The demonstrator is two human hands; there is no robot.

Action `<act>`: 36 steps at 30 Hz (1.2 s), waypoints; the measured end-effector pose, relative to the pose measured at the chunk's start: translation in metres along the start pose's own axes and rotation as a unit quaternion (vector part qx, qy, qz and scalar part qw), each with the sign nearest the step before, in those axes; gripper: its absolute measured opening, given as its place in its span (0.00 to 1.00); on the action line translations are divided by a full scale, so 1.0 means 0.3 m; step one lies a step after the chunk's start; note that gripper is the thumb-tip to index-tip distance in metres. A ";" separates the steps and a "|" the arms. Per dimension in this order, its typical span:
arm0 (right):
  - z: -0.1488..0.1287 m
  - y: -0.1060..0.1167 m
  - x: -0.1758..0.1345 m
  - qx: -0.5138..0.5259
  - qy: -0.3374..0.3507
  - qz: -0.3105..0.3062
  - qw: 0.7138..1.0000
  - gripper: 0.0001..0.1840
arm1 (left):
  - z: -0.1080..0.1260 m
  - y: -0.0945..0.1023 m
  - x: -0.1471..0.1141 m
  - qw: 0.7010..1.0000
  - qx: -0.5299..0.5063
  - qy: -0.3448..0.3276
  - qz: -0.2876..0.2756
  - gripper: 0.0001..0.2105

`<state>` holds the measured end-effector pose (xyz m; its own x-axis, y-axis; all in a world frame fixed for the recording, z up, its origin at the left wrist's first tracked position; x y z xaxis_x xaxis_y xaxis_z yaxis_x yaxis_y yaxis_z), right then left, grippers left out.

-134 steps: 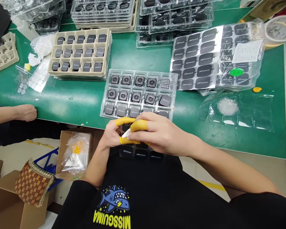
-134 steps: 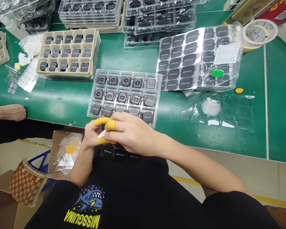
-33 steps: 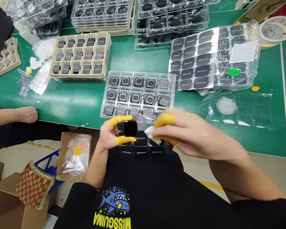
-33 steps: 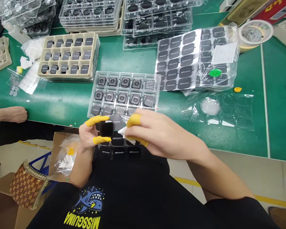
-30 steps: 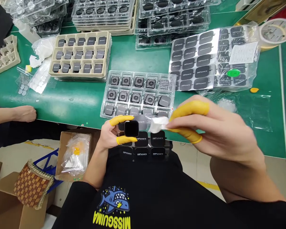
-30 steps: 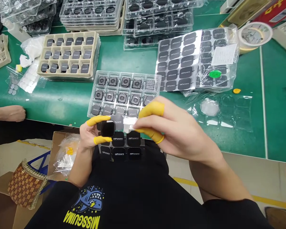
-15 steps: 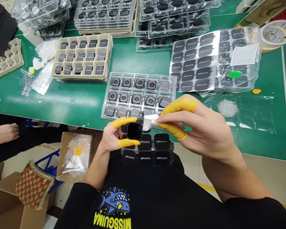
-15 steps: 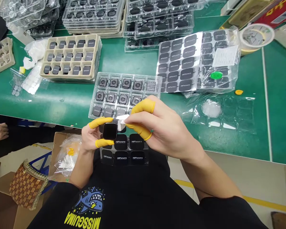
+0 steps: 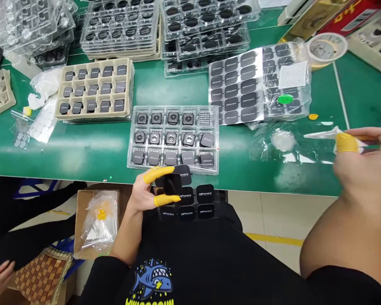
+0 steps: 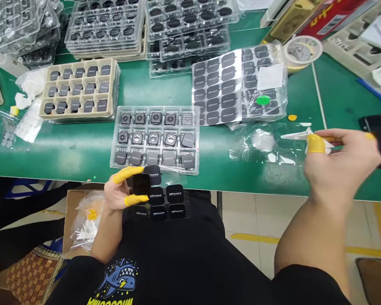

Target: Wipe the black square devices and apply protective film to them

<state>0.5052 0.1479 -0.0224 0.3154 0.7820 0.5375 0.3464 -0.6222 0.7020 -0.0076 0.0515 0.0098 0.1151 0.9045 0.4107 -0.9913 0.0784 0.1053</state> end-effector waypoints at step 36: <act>-0.747 -0.108 -0.054 0.440 -0.204 -0.473 0.736 0.13 | -0.088 -0.121 0.290 0.974 -0.132 0.175 -0.055 0.22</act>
Point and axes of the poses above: each hand's wrist, its own x-axis towards the middle knuckle, its own y-axis out of the back of the hand, z = x × y, the point moved 2 cm from there along x, towards the middle knuckle, and after that the axes turned 1 degree about -x, right-handed, at the moved point
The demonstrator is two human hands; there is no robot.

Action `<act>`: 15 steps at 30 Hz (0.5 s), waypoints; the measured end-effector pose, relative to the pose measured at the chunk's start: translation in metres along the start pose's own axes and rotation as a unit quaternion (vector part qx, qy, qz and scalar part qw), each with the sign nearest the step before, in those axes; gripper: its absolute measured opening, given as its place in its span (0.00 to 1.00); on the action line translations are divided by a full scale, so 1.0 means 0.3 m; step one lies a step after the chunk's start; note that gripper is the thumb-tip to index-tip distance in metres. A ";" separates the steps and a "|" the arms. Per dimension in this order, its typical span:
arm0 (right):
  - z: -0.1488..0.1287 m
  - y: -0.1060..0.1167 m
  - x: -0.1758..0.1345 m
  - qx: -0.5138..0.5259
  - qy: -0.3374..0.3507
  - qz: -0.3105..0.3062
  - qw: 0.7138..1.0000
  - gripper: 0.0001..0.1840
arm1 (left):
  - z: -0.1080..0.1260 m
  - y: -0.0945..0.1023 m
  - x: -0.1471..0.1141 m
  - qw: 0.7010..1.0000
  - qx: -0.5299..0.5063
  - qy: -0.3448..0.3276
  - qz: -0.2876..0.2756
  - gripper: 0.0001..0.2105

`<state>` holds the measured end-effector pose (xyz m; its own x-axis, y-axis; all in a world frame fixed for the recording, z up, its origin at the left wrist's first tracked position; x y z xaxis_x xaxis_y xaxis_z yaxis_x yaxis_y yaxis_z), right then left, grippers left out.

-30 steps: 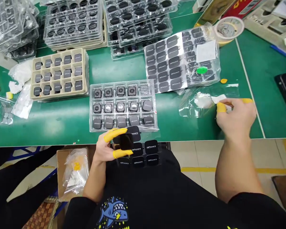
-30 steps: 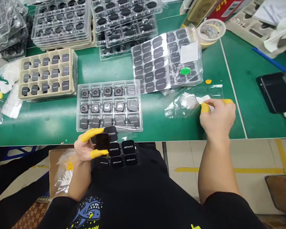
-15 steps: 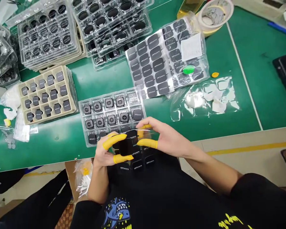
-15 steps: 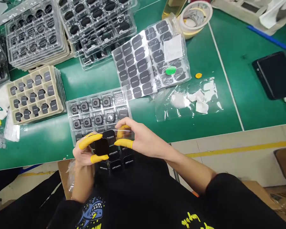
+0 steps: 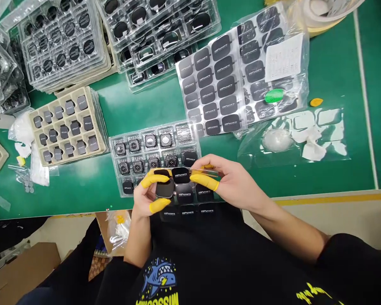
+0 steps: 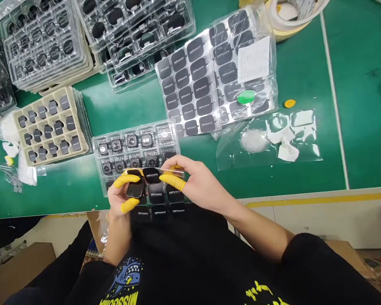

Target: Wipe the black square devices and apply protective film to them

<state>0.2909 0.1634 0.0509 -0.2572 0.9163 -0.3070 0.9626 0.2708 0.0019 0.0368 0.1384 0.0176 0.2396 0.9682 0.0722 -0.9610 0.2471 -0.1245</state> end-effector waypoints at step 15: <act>0.101 -0.047 0.012 0.083 -0.136 -0.015 0.987 0.24 | -0.151 -0.067 -0.139 0.978 -0.033 0.183 0.095 0.38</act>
Point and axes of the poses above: each hand's wrist, its own x-axis towards the middle knuckle, its own y-axis out of the back of the hand, z = x × y, the point moved 2 cm from there along x, towards the middle knuckle, and after that the axes turned 1 degree about -x, right-handed, at the moved point
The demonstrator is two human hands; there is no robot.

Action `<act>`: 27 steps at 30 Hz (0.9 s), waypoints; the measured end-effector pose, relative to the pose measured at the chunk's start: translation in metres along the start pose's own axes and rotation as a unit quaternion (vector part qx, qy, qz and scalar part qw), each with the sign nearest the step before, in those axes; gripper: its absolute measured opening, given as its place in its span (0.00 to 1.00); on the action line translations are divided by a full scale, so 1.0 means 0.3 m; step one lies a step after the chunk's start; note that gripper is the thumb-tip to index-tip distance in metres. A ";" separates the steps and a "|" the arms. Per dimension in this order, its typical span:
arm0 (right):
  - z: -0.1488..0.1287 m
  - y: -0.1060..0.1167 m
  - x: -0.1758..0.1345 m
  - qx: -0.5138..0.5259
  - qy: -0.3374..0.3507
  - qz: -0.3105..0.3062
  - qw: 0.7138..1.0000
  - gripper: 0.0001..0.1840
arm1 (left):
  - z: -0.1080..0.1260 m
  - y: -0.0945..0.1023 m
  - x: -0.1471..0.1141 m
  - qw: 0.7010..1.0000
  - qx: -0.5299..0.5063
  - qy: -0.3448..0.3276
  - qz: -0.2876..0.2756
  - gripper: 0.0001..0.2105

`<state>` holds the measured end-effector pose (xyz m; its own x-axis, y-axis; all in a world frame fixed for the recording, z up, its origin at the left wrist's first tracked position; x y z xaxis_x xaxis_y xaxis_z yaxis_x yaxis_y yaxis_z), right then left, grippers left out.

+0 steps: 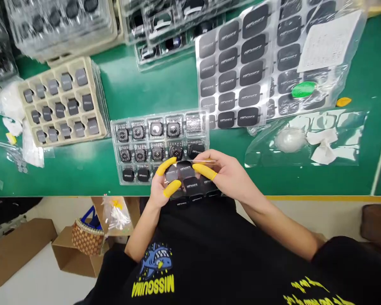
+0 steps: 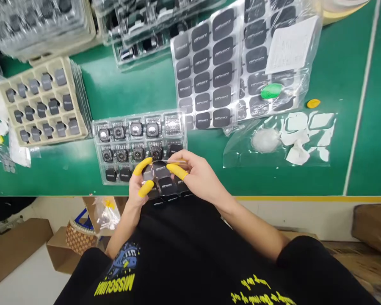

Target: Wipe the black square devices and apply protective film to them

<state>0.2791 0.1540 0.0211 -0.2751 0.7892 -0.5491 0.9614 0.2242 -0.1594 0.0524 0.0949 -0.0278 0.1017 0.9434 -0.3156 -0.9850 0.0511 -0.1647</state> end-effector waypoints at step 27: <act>0.168 0.269 -0.141 0.028 0.113 0.419 0.901 0.23 | 0.136 0.005 -0.156 0.692 0.671 0.032 -0.263 0.15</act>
Point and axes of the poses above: each hand's wrist, its own x-axis towards the middle knuckle, its own y-axis out of the back of the hand, z = x × y, the point moved 2 cm from there along x, towards the middle knuckle, and after that the axes turned 1 degree about -x, right-handed, at the moved point
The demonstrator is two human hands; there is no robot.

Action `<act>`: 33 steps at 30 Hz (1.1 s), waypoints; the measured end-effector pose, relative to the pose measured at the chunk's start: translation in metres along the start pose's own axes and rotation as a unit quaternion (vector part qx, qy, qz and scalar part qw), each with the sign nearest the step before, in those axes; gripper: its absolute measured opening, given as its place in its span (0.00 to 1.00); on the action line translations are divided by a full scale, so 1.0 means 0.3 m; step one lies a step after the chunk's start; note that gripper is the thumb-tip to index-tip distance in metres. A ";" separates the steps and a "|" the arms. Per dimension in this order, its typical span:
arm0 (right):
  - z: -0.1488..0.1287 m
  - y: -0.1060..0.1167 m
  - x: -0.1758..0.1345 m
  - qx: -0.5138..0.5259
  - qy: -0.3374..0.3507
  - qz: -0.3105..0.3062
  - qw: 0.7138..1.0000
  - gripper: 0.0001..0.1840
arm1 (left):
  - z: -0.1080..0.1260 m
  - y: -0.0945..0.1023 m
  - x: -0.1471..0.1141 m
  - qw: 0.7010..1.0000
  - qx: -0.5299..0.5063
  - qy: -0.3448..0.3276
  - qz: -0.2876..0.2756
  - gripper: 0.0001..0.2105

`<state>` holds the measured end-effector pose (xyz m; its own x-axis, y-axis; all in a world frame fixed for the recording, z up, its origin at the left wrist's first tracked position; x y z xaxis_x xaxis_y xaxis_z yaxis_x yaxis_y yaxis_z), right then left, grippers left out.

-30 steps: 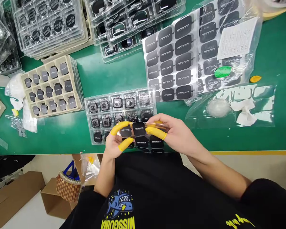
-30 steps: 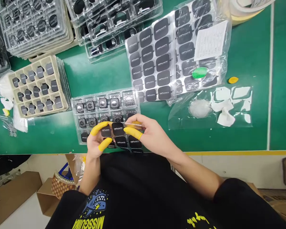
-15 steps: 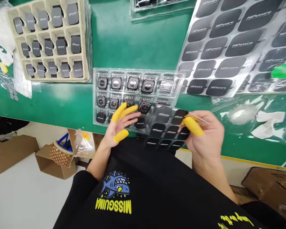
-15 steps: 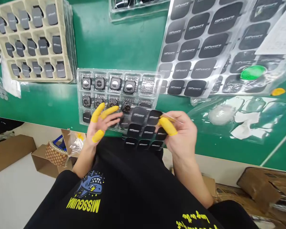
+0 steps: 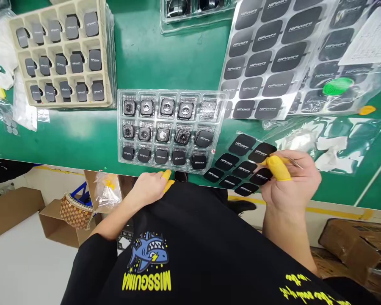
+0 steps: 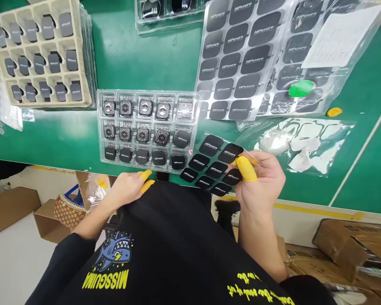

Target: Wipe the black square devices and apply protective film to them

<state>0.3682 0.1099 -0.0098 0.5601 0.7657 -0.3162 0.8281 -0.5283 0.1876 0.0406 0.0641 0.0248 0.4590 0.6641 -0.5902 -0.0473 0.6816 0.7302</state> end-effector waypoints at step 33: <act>0.130 -0.147 -0.319 -0.189 -0.158 -0.466 0.850 0.23 | 0.033 -0.123 0.039 0.864 -0.428 0.257 0.064 0.14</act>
<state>0.2772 0.0455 -0.0242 -0.3283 0.6176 -0.7147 0.8901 0.4556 -0.0150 0.0564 0.0436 -0.0056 -0.0429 0.6487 -0.7599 -0.8089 0.4238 0.4075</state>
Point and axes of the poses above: each hand's wrist, its own x-axis towards the middle knuckle, its own y-axis out of the back of the hand, z = x × y, the point moved 2 cm from there along x, towards the middle knuckle, and after that the axes turned 1 degree about -x, right-handed, at the moved point
